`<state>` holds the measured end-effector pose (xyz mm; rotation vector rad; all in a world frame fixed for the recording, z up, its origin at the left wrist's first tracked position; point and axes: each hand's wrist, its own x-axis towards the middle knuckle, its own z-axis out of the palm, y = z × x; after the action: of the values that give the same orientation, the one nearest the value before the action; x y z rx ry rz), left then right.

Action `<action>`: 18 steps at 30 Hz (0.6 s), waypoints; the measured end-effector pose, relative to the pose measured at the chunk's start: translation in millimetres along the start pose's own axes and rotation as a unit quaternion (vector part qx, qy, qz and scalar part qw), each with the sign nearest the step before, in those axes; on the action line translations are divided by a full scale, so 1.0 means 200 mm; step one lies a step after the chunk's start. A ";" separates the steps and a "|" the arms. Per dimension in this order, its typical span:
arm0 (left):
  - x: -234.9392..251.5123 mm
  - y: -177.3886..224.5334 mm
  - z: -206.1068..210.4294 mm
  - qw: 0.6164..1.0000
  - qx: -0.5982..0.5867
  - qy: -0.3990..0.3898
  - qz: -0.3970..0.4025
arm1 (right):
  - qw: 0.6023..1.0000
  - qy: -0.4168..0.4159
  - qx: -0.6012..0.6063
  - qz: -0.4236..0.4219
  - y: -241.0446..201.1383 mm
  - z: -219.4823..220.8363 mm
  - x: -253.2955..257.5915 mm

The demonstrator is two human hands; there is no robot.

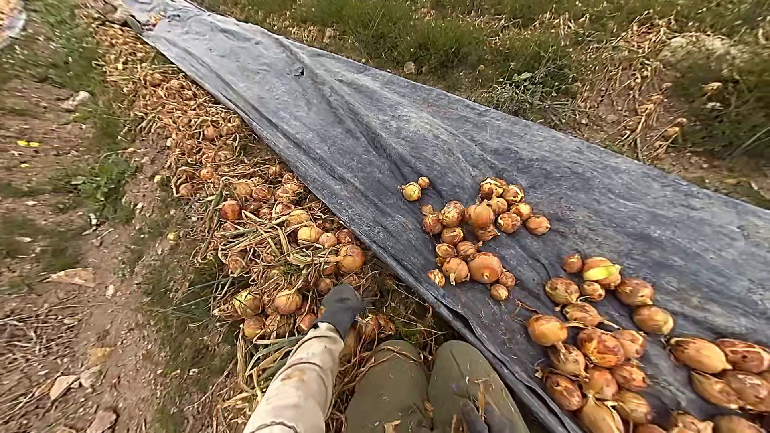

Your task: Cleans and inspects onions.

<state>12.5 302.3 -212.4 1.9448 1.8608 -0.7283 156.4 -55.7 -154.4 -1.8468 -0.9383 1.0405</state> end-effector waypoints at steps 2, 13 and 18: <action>-0.03 -0.13 -0.02 0.992 -0.081 0.008 0.096 | 1.000 -0.014 -0.026 -0.005 -0.01 0.00 0.02; -1.29 -0.44 0.00 0.834 -0.318 0.074 0.444 | 0.961 -0.129 0.245 -0.025 -0.30 0.25 0.10; -1.52 -0.47 0.13 0.927 -0.198 0.002 0.319 | 0.987 -0.078 0.098 -0.101 -0.32 0.21 -0.09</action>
<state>-86.4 46.8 -47.2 2.0727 1.1279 -0.1286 98.4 -33.2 -106.9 -1.4932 -1.0513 1.1212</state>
